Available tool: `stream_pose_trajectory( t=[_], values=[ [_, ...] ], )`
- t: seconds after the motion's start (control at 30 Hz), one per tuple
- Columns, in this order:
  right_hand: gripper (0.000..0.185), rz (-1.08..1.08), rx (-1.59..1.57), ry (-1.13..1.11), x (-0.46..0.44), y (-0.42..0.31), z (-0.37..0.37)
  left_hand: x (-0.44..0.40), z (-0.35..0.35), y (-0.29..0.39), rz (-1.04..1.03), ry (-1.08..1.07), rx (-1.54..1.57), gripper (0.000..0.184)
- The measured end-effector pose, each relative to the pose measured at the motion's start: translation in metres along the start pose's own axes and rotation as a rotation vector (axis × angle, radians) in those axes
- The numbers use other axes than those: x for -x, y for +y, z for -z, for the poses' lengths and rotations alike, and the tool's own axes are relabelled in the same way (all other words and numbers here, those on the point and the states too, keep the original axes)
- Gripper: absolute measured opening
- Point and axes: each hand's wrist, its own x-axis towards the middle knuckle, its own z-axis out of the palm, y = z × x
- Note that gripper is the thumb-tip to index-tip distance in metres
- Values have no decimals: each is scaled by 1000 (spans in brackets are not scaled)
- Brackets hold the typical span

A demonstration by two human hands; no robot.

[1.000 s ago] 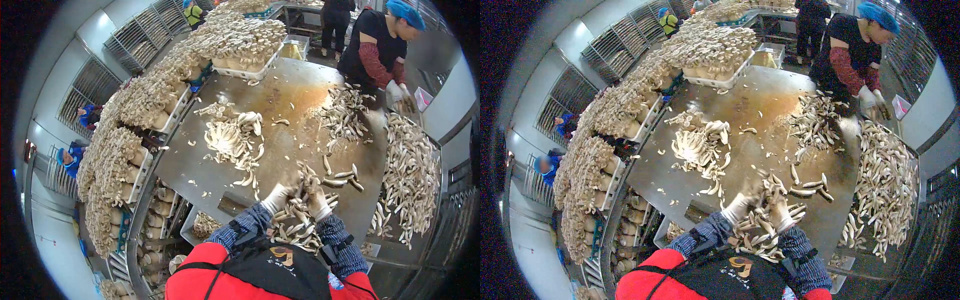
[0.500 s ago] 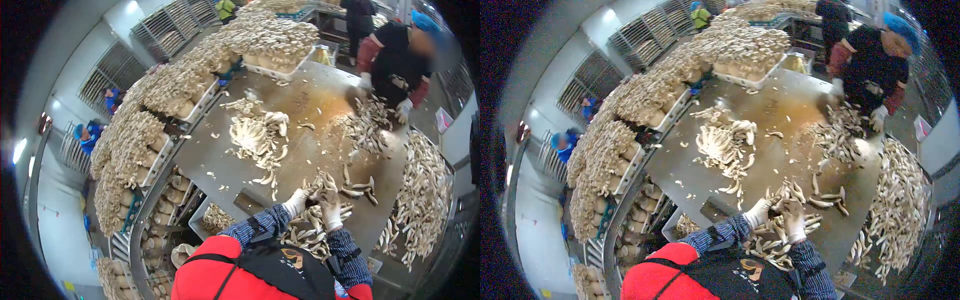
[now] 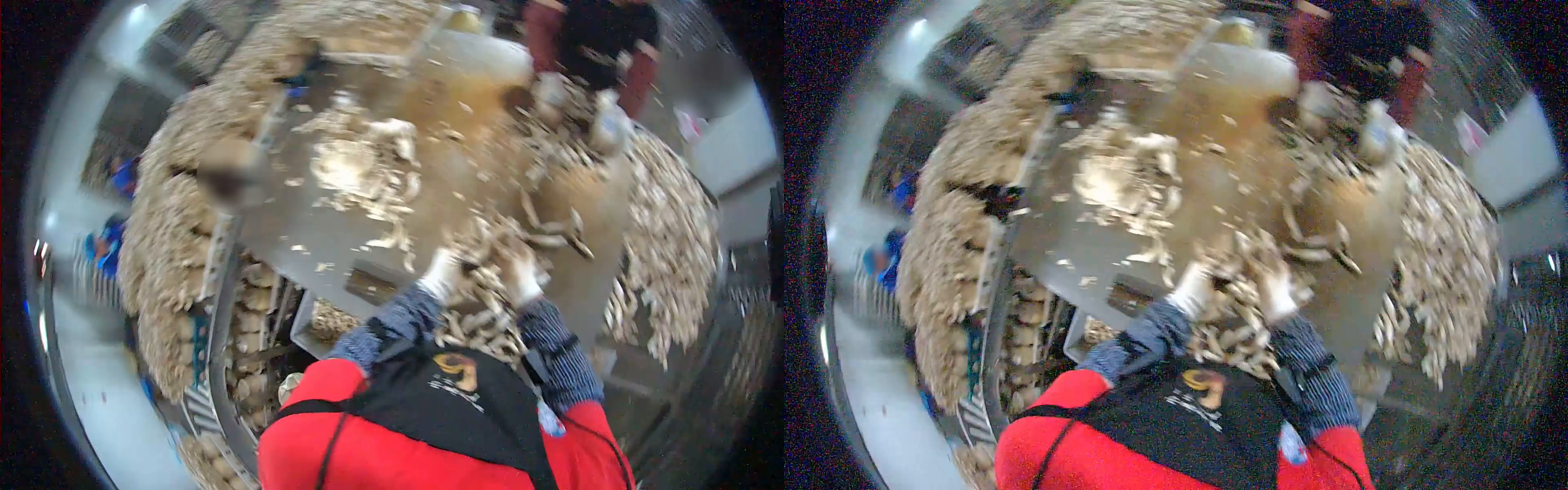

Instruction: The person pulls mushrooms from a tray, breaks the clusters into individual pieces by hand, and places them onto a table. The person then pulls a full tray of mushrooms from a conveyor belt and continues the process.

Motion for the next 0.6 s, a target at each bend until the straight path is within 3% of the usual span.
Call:
stream_pose_trajectory(
  t=[0.03, 0.07, 0.1, 0.13, 0.2, 0.23, 0.33, 0.37, 0.4, 0.47, 0.5, 0.53, 0.6],
  values=[
    [42, -97, -252, 133, 3, 2, -6, -11, 9, -4, -8, 41, 101, 22],
    [39, 97, 55, 130, -1, 28, -6, -22, 19, -9, -28, 93, 200, 21],
    [36, 363, 810, 141, 1, 9, 1, -33, 25, -10, -64, 117, 256, 20],
    [35, 138, 718, 98, 3, 15, 0, -39, 35, -10, -113, 146, 306, 21],
    [35, 130, 631, 263, 7, 26, 1, -42, 62, -5, -204, 118, 202, 22],
    [32, 89, 344, 300, 0, 31, 3, -39, 60, -1, -252, 199, 105, 20],
    [32, -5, 180, 159, -1, 44, 7, -33, 55, 0, -245, 137, -177, 12],
    [36, -138, -315, 233, 0, -16, 1, -28, 47, -2, -243, 96, -225, 16],
    [36, -141, -316, 233, -1, -13, -2, -25, 39, -6, -242, 55, -272, 21],
    [19, 238, 73, 299, -5, -13, -6, -25, 28, -8, -209, 33, -250, 22],
    [25, 13, -259, 233, -5, -20, -7, -18, 15, -8, -211, 31, -219, 24],
    [25, 13, -258, 232, -5, -19, -5, -14, 5, -9, -213, 28, -189, 26],
    [55, 19, -389, 57, -3, -16, 1, -21, 14, -11, -225, 3, -129, 31]
  ],
)
